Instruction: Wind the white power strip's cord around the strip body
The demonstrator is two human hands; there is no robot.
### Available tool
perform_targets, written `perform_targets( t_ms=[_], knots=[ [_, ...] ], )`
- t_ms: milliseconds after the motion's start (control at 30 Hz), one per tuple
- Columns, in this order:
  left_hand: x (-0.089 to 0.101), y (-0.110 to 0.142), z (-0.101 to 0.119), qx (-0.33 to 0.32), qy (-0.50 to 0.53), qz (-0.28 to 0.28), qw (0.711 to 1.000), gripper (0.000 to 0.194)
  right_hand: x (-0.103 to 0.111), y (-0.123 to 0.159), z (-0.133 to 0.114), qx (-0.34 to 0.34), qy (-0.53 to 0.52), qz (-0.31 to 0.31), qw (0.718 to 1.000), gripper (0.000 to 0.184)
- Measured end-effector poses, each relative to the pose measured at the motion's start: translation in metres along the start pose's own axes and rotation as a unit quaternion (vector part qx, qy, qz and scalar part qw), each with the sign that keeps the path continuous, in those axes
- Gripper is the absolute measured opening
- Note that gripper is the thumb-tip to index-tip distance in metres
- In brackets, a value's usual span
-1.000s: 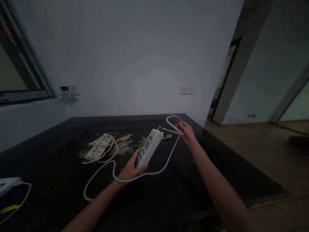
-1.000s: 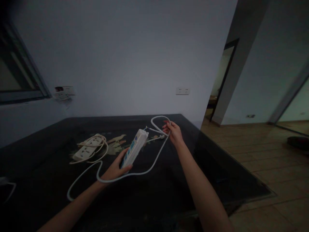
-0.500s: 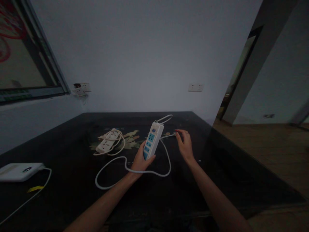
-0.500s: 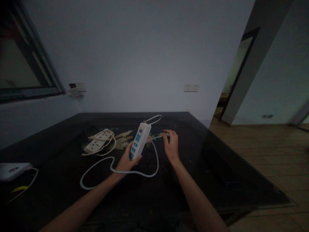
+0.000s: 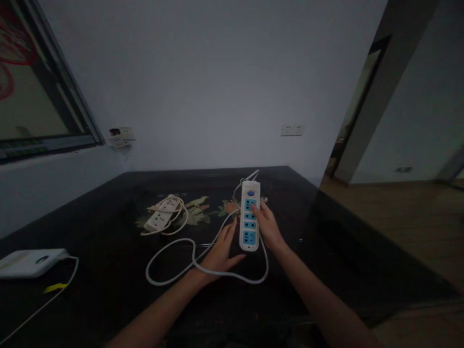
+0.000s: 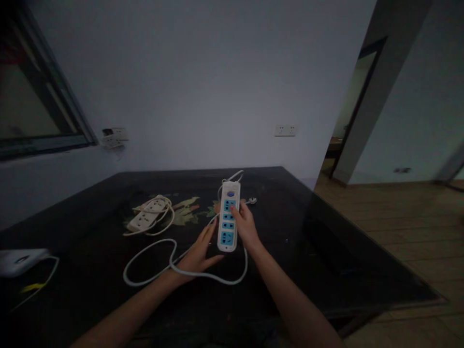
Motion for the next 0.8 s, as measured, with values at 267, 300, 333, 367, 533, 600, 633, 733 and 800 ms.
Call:
perform_targets(
  t_ms=[267, 300, 333, 367, 533, 600, 633, 733, 800],
  knots=[
    [0.019, 0.064, 0.03, 0.079, -0.056, -0.372, 0.923, 0.083, 0.052, -0.019, -0.077, -0.016, -0.036, 0.062, 0.997, 0.032],
    [0.03, 0.072, 0.044, 0.064, -0.037, -0.413, 0.908, 0.083, 0.054, -0.02, -0.086, -0.021, -0.036, 0.057, 0.997, 0.028],
    [0.042, 0.079, 0.06, 0.046, -0.009, -0.447, 0.893, 0.075, 0.055, -0.021, -0.093, -0.031, -0.036, 0.054, 0.997, 0.025],
    [0.055, 0.082, 0.075, 0.023, 0.028, -0.479, 0.877, 0.067, 0.055, -0.021, -0.099, -0.044, -0.037, 0.052, 0.997, 0.024],
    [0.104, 0.022, 0.086, 0.028, 0.105, -0.25, 0.962, 0.037, 0.032, -0.012, -0.098, -0.097, -0.043, 0.0, 0.994, 0.024],
    [0.109, -0.016, 0.066, 0.045, 0.149, -0.031, 0.987, 0.04, 0.015, -0.006, -0.09, -0.101, -0.035, -0.05, 0.993, 0.026],
    [0.106, -0.032, 0.056, 0.052, 0.188, 0.056, 0.979, 0.047, 0.007, -0.003, -0.085, -0.102, -0.03, -0.074, 0.992, 0.028],
    [0.074, -0.066, 0.034, 0.073, 0.293, 0.116, 0.946, 0.043, -0.008, 0.004, -0.074, -0.108, -0.022, -0.121, 0.987, 0.035],
    [0.061, -0.073, 0.029, 0.083, 0.323, 0.109, 0.936, 0.032, -0.008, 0.005, -0.069, -0.117, -0.018, -0.124, 0.985, 0.036]
  ],
)
Point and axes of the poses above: each hand's wrist, its own y-axis away from the middle knuckle, its own x-axis out of the back of the hand, z = x × y, the point moved 6 cm from there along -y, towards the middle knuckle, and after that the axes turned 3 degrees about -y, right-handed, at the moved point
